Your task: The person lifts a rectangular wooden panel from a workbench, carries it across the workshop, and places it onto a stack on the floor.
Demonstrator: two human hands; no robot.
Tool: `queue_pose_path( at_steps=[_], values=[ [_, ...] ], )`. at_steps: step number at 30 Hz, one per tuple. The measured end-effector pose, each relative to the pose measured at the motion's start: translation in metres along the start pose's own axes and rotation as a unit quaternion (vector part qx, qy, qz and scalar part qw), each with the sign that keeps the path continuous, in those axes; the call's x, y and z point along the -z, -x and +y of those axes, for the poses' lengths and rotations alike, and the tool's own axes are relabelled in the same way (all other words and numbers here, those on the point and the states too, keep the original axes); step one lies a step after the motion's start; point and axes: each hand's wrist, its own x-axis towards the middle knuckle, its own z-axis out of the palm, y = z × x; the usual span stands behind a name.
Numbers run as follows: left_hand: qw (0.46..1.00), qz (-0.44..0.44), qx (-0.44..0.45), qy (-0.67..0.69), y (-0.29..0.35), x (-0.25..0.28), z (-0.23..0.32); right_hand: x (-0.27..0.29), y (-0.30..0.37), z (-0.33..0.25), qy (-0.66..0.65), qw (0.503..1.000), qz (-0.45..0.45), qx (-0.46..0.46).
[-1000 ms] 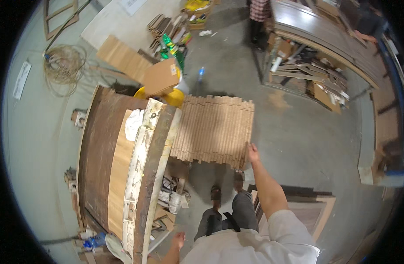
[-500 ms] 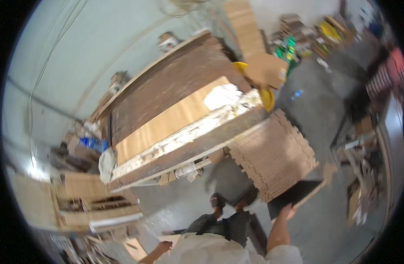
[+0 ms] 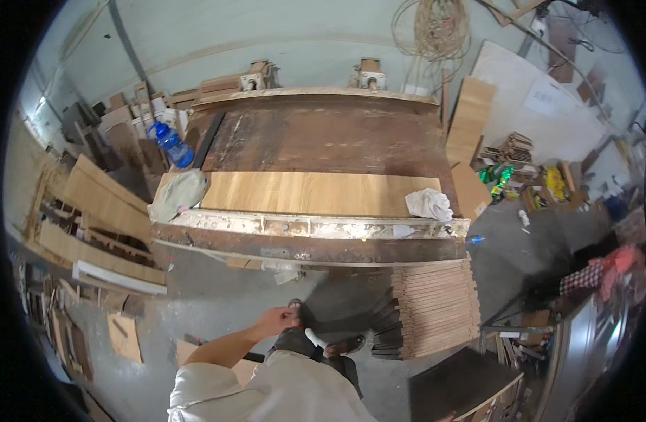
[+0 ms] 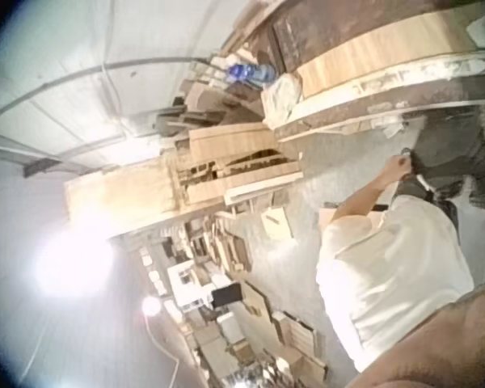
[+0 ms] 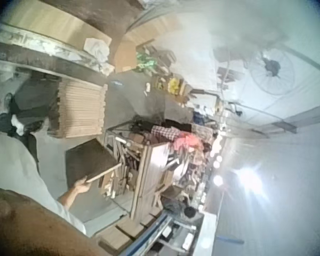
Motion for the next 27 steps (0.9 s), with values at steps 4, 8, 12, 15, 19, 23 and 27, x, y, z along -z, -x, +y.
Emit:
queue_pose_path(
  at_steps=[4,8,12,15,19,23,27],
  values=[
    [0.977,-0.129,-0.166,0.021,-0.059,0.015,0.103,0.082,-0.002,-0.112,-0.095,0.995,0.015,0.033],
    [0.912,-0.174,-0.352,0.117,-0.084,0.01,0.185,0.147,0.016,-0.202,-0.202,0.977,0.057,0.043],
    [0.872,-0.358,-0.225,0.247,-0.084,0.021,0.26,0.179,0.039,-0.245,-0.307,0.929,0.181,-0.096],
    [0.792,-0.424,-0.04,0.437,-0.077,0.062,0.298,0.167,0.032,-0.251,-0.334,0.903,0.229,-0.146],
    [0.687,-0.303,-0.064,0.657,-0.088,0.175,0.293,0.089,-0.001,-0.267,-0.424,0.88,0.13,-0.172],
    [0.588,-0.056,-0.175,0.788,-0.106,0.316,0.2,-0.02,-0.043,-0.318,-0.416,0.9,-0.046,-0.12],
    [0.626,-0.023,-0.156,0.764,-0.106,0.387,0.098,-0.141,-0.08,-0.388,-0.42,0.861,-0.277,-0.079]
  ],
)
